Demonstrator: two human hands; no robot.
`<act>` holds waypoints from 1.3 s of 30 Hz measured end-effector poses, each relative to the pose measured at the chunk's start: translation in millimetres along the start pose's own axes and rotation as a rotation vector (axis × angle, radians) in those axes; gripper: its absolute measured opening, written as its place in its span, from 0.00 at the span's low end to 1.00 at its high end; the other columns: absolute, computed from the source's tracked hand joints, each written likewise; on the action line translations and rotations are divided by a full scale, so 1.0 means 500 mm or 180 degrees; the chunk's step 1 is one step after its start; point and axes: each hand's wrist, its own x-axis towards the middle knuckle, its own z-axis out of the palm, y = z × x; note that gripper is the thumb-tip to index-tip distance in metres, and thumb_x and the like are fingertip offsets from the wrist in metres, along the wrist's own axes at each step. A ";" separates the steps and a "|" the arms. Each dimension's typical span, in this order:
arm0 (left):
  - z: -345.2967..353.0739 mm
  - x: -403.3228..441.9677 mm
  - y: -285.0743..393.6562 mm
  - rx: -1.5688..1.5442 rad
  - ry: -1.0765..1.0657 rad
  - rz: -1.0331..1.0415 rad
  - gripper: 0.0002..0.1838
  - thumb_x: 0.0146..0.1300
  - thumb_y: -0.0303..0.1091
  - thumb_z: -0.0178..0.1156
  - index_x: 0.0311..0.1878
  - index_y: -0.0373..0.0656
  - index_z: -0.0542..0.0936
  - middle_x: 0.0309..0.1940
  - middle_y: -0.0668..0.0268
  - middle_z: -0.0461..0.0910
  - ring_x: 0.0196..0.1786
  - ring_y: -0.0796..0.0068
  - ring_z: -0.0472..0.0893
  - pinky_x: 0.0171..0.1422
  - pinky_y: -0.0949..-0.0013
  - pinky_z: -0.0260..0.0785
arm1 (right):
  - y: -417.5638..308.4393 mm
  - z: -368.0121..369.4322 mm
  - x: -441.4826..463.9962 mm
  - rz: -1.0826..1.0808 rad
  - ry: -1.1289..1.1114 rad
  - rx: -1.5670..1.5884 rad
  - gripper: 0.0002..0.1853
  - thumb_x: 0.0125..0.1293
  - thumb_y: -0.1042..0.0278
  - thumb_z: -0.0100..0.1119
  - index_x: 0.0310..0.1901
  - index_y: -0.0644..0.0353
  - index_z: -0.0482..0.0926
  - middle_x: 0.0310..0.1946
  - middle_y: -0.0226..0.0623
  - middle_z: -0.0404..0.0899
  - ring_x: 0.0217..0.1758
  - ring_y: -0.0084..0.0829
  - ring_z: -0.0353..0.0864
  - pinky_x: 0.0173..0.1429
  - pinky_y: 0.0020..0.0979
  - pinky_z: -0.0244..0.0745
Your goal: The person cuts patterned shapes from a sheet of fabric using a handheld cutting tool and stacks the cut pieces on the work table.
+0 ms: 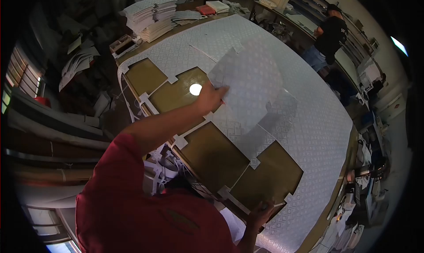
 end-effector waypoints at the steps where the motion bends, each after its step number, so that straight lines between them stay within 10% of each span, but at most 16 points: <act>1: -0.025 0.076 -0.004 -0.0166 0.0177 0.0020 0.16 0.71 0.29 0.64 0.58 0.32 0.78 0.42 0.59 0.85 0.36 0.70 0.86 0.34 0.64 0.83 | -0.018 0.011 0.004 -0.0113 0.0078 -0.0037 0.13 0.72 0.75 0.63 0.55 0.63 0.75 0.63 0.61 0.79 0.65 0.62 0.80 0.63 0.51 0.77; 12: -0.270 0.615 -0.339 0.0110 0.0779 -0.0942 0.31 0.61 0.40 0.76 0.59 0.29 0.74 0.44 0.50 0.86 0.30 0.63 0.88 0.29 0.61 0.83 | -0.185 0.008 -0.061 0.1091 0.0019 -0.0465 0.12 0.70 0.78 0.65 0.53 0.65 0.78 0.60 0.54 0.83 0.62 0.57 0.83 0.61 0.47 0.78; 16: -0.230 0.595 -0.434 0.1648 0.0985 0.0028 0.47 0.61 0.45 0.76 0.77 0.31 0.65 0.57 0.44 0.84 0.64 0.47 0.82 0.69 0.51 0.75 | -0.201 -0.021 -0.094 0.1773 0.0085 -0.0531 0.10 0.70 0.76 0.66 0.51 0.65 0.82 0.52 0.52 0.87 0.59 0.57 0.84 0.61 0.49 0.80; 17: -0.202 0.591 -0.463 0.1868 0.0852 0.0349 0.42 0.65 0.43 0.73 0.77 0.33 0.67 0.57 0.46 0.84 0.60 0.48 0.84 0.65 0.52 0.77 | -0.207 -0.029 -0.096 0.1794 0.0236 -0.0448 0.11 0.71 0.74 0.68 0.52 0.63 0.83 0.46 0.49 0.88 0.51 0.52 0.88 0.54 0.46 0.83; 23: 0.123 0.140 -0.304 0.0746 -0.1867 0.0927 0.16 0.74 0.32 0.64 0.63 0.40 0.83 0.53 0.59 0.87 0.51 0.68 0.87 0.57 0.65 0.78 | -0.169 -0.102 -0.118 0.1698 0.0975 -0.0539 0.09 0.71 0.73 0.69 0.51 0.61 0.86 0.31 0.44 0.85 0.32 0.45 0.86 0.41 0.39 0.80; 30: 0.356 -0.454 -0.198 0.0280 -0.4140 0.2076 0.17 0.65 0.31 0.70 0.56 0.41 0.84 0.50 0.57 0.86 0.56 0.54 0.84 0.60 0.56 0.77 | -0.075 -0.171 -0.210 0.2550 0.1333 0.1071 0.08 0.76 0.76 0.63 0.53 0.64 0.84 0.34 0.37 0.89 0.35 0.24 0.89 0.40 0.28 0.85; 39: 0.483 -0.690 -0.205 0.1685 -0.4139 0.3410 0.26 0.57 0.37 0.73 0.59 0.40 0.82 0.60 0.67 0.79 0.54 0.63 0.77 0.56 0.59 0.75 | 0.008 -0.203 -0.248 0.2268 0.0725 0.1339 0.08 0.76 0.79 0.62 0.53 0.65 0.82 0.35 0.37 0.88 0.40 0.24 0.90 0.45 0.27 0.84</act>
